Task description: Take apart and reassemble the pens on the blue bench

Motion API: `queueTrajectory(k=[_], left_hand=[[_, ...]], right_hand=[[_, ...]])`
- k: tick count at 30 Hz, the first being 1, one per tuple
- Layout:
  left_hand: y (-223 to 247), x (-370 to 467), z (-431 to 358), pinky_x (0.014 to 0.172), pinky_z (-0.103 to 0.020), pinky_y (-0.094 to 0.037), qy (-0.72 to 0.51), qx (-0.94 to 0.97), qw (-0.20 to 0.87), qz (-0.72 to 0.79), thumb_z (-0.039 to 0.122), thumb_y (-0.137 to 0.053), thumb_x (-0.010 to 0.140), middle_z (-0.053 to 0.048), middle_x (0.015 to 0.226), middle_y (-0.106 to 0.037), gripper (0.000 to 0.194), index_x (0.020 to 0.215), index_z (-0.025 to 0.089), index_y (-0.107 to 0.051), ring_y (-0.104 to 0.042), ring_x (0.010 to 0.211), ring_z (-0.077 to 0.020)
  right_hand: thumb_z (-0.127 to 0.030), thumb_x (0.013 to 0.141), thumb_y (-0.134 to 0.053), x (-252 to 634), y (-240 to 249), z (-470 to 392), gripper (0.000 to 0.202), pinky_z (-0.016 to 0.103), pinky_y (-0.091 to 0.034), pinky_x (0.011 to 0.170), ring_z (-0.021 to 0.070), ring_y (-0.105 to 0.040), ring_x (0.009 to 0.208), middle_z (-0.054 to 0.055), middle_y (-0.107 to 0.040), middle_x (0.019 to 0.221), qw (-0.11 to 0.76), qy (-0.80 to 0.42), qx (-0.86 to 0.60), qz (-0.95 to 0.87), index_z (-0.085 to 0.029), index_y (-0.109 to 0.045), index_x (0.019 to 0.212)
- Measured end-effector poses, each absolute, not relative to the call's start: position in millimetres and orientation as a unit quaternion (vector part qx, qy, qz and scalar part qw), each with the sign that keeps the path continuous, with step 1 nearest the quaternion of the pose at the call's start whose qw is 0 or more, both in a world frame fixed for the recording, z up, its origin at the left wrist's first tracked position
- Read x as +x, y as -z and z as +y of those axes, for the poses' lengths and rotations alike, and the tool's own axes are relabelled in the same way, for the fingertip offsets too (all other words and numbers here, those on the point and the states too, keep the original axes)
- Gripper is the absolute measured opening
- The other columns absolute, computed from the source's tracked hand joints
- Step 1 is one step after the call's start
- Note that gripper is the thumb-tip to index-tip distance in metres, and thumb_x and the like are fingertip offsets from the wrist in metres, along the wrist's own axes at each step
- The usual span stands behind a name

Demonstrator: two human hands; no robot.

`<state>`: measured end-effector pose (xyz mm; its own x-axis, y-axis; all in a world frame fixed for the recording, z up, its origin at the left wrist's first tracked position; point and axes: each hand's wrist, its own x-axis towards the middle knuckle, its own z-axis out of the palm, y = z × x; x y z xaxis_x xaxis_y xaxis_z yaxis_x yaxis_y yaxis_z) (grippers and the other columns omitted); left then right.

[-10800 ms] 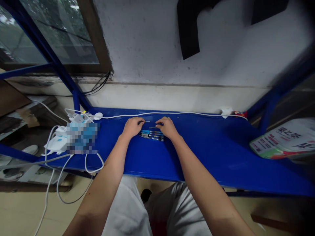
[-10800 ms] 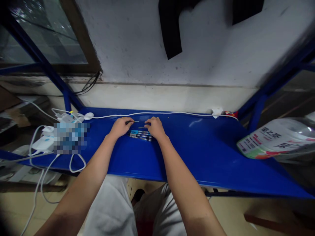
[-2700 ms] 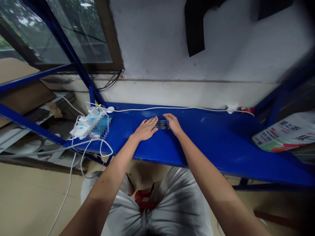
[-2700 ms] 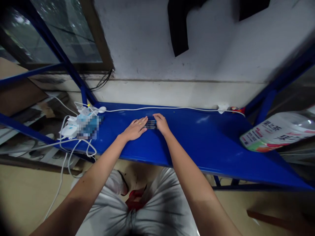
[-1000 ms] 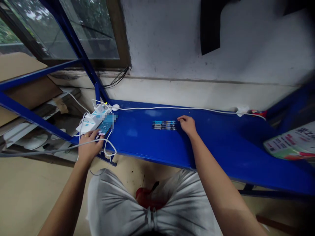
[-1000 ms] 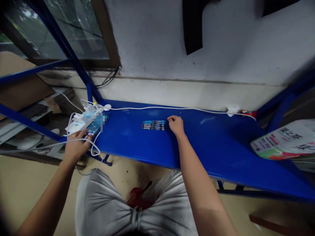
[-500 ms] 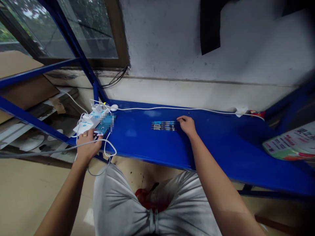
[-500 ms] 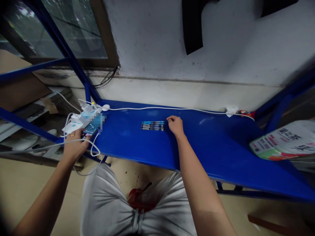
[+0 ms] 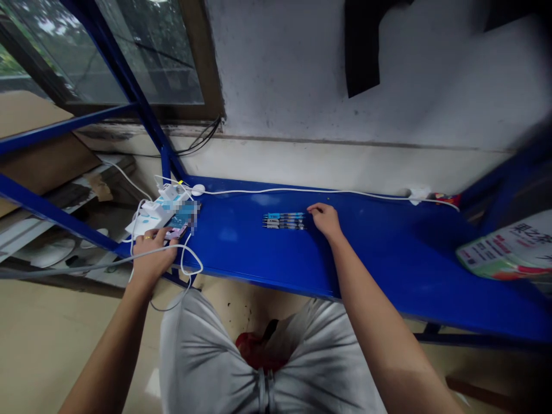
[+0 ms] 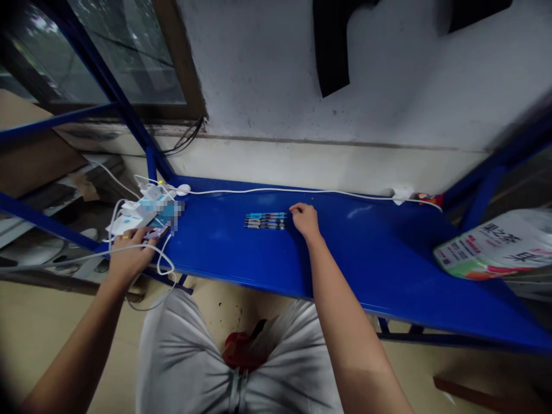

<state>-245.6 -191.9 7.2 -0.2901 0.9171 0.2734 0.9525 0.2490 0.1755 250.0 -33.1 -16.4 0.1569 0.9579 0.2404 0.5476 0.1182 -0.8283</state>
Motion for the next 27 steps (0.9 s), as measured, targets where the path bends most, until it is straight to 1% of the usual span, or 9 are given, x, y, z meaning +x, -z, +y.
queueTrajectory(k=[3, 5, 8, 12, 17, 21, 23, 25, 27], left_hand=[[-8.9, -245.6, -191.3, 0.105, -0.052, -0.043, 0.140, -0.582, 0.106, -0.794, 0.045, -0.045, 0.097, -0.020, 0.139, -0.063, 0.059, 0.150, 0.020, -0.054, -0.055, 0.128, -0.0429], [-10.7, -244.9, -189.4, 0.104, -0.051, -0.044, 0.126, -0.583, 0.112, -0.795, 0.046, -0.045, 0.098, -0.020, 0.137, -0.064, 0.061, 0.153, 0.021, -0.052, -0.057, 0.125, -0.0428], [-12.8, -242.3, -186.4, 0.104, -0.051, -0.043, 0.104, -0.584, 0.115, -0.797, 0.048, -0.043, 0.100, -0.020, 0.133, -0.066, 0.061, 0.154, 0.023, -0.053, -0.059, 0.122, -0.0418], [-11.8, -237.0, -185.6, 0.104, -0.050, -0.044, 0.097, -0.571, 0.118, -0.807, 0.050, -0.044, 0.099, -0.020, 0.135, -0.064, 0.062, 0.154, 0.024, -0.054, -0.058, 0.123, -0.0408], [-14.8, -232.7, -183.2, 0.102, -0.052, -0.044, 0.106, -0.563, 0.113, -0.812, 0.049, -0.043, 0.099, -0.021, 0.137, -0.062, 0.057, 0.148, 0.025, -0.061, -0.057, 0.123, -0.0427], [-22.8, -227.3, -202.3, 0.103, -0.055, -0.045, 0.186, -0.547, 0.104, -0.809, 0.044, -0.049, 0.095, -0.021, 0.133, -0.065, 0.060, 0.149, 0.018, -0.057, -0.059, 0.121, -0.0424], [-22.1, -219.5, -227.9, 0.103, -0.053, -0.048, 0.285, -0.505, 0.125, -0.805, 0.035, -0.050, 0.092, -0.019, 0.124, -0.069, 0.054, 0.142, 0.015, -0.060, -0.062, 0.118, -0.0397], [-17.5, -209.5, -257.3, 0.101, -0.054, -0.051, 0.393, -0.434, 0.177, -0.791, 0.029, -0.046, 0.093, -0.012, 0.122, -0.070, 0.045, 0.136, 0.022, -0.061, -0.065, 0.116, -0.0363], [-12.1, -201.8, -278.1, 0.101, -0.057, -0.051, 0.426, -0.436, 0.198, -0.768, 0.029, -0.051, 0.091, -0.010, 0.124, -0.070, 0.043, 0.131, 0.026, -0.065, -0.063, 0.116, -0.0379]], right_hand=[[-0.023, 0.077, -0.053, 250.3, 16.2, -33.0, 0.029, 0.034, -0.048, 0.074, 0.0216, -0.065, 0.070, 0.006, -0.075, 0.076, 0.436, -0.240, -0.623, -0.603, -0.018, -0.081, 0.084], [-0.023, 0.077, -0.053, 251.0, 17.3, -32.5, 0.029, 0.034, -0.049, 0.076, 0.0217, -0.065, 0.071, 0.006, -0.075, 0.077, 0.436, -0.242, -0.621, -0.605, -0.018, -0.081, 0.084], [-0.022, 0.077, -0.052, 252.5, 20.4, -32.1, 0.029, 0.036, -0.050, 0.080, 0.0229, -0.066, 0.076, 0.007, -0.076, 0.081, 0.436, -0.233, -0.618, -0.611, -0.019, -0.080, 0.083], [-0.022, 0.076, -0.053, 253.7, 24.7, -32.6, 0.027, 0.040, -0.050, 0.092, 0.0255, -0.066, 0.087, 0.007, -0.077, 0.083, 0.442, -0.191, -0.614, -0.626, -0.021, -0.080, 0.080], [-0.024, 0.076, -0.052, 253.8, 27.1, -31.7, 0.028, 0.040, -0.051, 0.090, 0.0257, -0.065, 0.086, 0.007, -0.076, 0.082, 0.449, -0.203, -0.608, -0.622, -0.021, -0.079, 0.081], [-0.025, 0.075, -0.052, 253.4, 26.1, -31.4, 0.028, 0.039, -0.051, 0.087, 0.0250, -0.064, 0.083, 0.007, -0.074, 0.079, 0.454, -0.213, -0.603, -0.620, -0.020, -0.079, 0.080], [-0.025, 0.076, -0.053, 252.8, 24.9, -31.9, 0.028, 0.038, -0.050, 0.085, 0.0244, -0.064, 0.079, 0.007, -0.074, 0.078, 0.453, -0.216, -0.604, -0.619, -0.020, -0.079, 0.081], [-0.026, 0.076, -0.053, 252.1, 23.8, -32.5, 0.028, 0.038, -0.050, 0.083, 0.0239, -0.064, 0.077, 0.007, -0.074, 0.078, 0.452, -0.221, -0.604, -0.618, -0.019, -0.079, 0.084], [-0.026, 0.077, -0.053, 251.3, 23.0, -32.9, 0.028, 0.038, -0.050, 0.082, 0.0242, -0.064, 0.077, 0.007, -0.074, 0.078, 0.451, -0.222, -0.605, -0.617, -0.019, -0.079, 0.085]])
